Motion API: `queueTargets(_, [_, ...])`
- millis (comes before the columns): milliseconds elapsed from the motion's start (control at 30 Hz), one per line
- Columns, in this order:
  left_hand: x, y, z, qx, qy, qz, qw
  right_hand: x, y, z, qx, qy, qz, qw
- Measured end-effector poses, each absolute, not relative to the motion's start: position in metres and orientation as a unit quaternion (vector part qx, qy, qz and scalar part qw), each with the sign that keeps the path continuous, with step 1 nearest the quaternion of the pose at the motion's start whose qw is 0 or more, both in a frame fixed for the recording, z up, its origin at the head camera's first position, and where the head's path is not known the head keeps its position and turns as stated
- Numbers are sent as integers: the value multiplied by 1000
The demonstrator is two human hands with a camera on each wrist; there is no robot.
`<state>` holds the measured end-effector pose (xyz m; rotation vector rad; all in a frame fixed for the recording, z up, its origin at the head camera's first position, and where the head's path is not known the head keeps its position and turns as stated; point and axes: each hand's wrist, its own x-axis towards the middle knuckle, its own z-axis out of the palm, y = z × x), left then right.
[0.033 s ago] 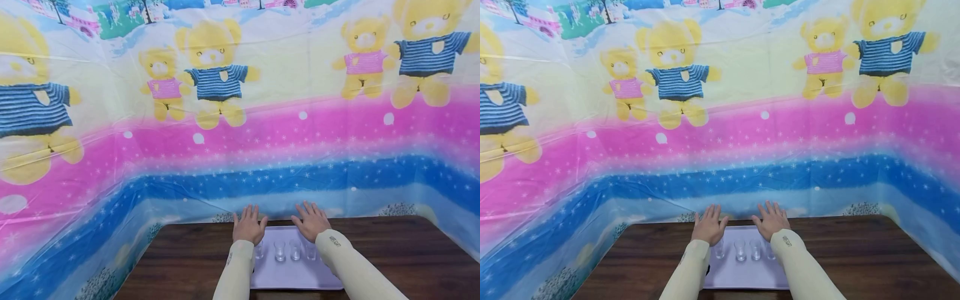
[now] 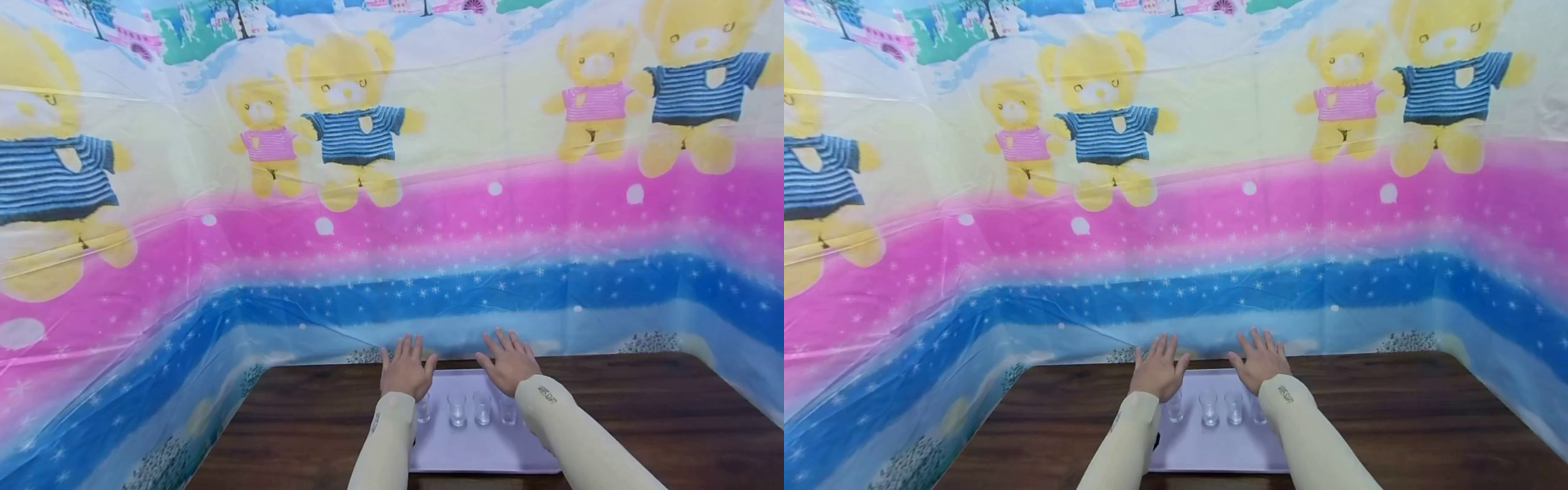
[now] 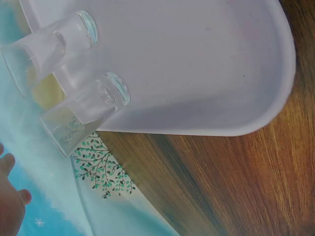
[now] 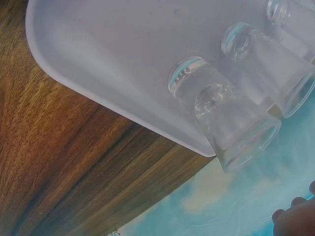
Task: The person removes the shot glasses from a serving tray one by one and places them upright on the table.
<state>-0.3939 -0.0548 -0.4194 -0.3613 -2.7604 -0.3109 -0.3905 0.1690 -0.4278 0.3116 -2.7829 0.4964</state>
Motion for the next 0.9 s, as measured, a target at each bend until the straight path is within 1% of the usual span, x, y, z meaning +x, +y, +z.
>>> queueTargets(367, [-394, -54, -421, -133, -971, -117, 163, -383, 165, -424, 104, -969, 180, 136])
queueTargets(633, [-396, -62, -431, -129, -973, -107, 158, -383, 170, -433, 113, -971, 173, 124])
queueTargets(733, [-399, -65, -427, -128, -973, -112, 158, -382, 177, -430, 118, -971, 171, 122])
queueTargets(900, [-408, -79, -411, -117, -970, -112, 181, -381, 193, -422, 135, -970, 166, 116])
